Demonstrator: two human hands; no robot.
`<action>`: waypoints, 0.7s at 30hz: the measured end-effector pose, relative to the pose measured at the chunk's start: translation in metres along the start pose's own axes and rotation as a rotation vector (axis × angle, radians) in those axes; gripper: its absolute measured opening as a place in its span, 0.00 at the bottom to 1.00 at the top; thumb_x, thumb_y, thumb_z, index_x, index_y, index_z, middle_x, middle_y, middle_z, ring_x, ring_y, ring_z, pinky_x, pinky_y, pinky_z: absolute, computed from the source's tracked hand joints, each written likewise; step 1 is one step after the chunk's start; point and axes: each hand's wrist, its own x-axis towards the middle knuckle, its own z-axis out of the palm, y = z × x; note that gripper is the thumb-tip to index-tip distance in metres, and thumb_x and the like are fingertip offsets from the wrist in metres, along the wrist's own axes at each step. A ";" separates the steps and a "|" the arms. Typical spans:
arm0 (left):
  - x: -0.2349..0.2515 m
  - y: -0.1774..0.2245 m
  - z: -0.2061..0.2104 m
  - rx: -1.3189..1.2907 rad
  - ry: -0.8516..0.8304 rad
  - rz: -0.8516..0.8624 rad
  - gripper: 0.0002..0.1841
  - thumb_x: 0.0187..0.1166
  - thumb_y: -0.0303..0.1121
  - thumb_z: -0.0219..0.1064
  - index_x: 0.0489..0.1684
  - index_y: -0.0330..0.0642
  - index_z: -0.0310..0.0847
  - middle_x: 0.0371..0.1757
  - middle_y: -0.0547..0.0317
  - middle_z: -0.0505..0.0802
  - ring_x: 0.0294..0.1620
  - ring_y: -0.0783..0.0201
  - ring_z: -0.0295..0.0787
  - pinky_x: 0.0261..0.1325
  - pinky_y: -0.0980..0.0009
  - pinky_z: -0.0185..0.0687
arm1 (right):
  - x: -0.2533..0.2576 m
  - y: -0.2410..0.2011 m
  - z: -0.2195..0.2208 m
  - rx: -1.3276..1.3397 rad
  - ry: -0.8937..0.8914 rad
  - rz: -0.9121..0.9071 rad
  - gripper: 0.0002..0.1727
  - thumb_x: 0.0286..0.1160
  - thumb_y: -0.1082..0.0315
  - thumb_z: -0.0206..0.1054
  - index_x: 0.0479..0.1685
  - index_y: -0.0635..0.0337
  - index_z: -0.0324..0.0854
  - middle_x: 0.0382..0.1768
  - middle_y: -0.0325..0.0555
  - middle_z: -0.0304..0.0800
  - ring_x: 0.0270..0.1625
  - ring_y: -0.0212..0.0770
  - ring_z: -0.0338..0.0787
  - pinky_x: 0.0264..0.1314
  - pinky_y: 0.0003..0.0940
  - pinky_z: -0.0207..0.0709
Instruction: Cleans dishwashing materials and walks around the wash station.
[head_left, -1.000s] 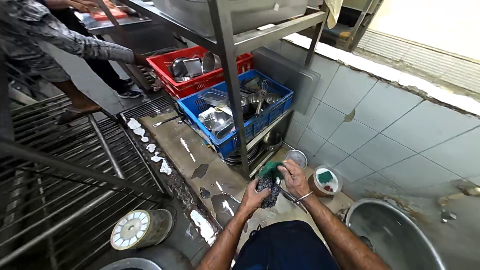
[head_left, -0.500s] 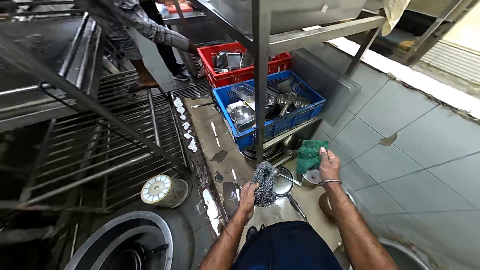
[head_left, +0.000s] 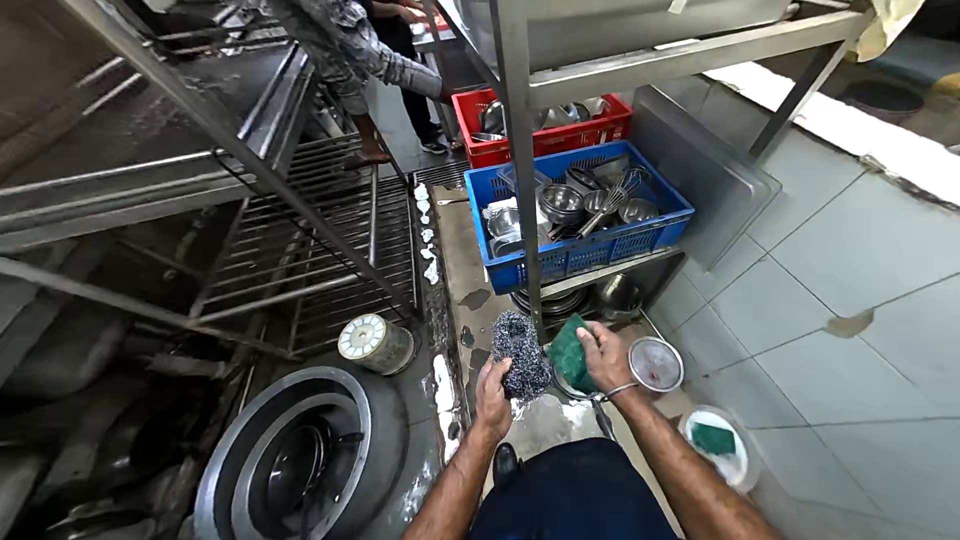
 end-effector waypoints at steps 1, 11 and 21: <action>-0.002 0.001 0.002 0.004 0.012 0.032 0.18 0.87 0.30 0.49 0.68 0.32 0.76 0.53 0.43 0.92 0.52 0.56 0.91 0.57 0.56 0.89 | 0.001 -0.001 0.003 -0.013 -0.070 -0.022 0.16 0.89 0.60 0.63 0.60 0.62 0.88 0.44 0.54 0.96 0.48 0.50 0.95 0.59 0.56 0.87; -0.018 0.006 0.006 -0.026 0.015 0.175 0.20 0.83 0.30 0.51 0.69 0.33 0.76 0.51 0.44 0.93 0.49 0.57 0.93 0.54 0.58 0.91 | 0.007 -0.026 0.025 -0.062 -0.626 0.051 0.43 0.59 0.32 0.80 0.69 0.55 0.84 0.51 0.52 0.94 0.53 0.47 0.94 0.64 0.53 0.85; -0.008 -0.005 -0.004 0.175 0.051 0.284 0.18 0.85 0.22 0.55 0.70 0.32 0.80 0.55 0.45 0.94 0.51 0.58 0.94 0.57 0.60 0.92 | -0.001 -0.012 0.029 0.232 -0.547 0.159 0.20 0.56 0.67 0.78 0.53 0.57 0.89 0.39 0.49 0.95 0.39 0.44 0.94 0.45 0.48 0.90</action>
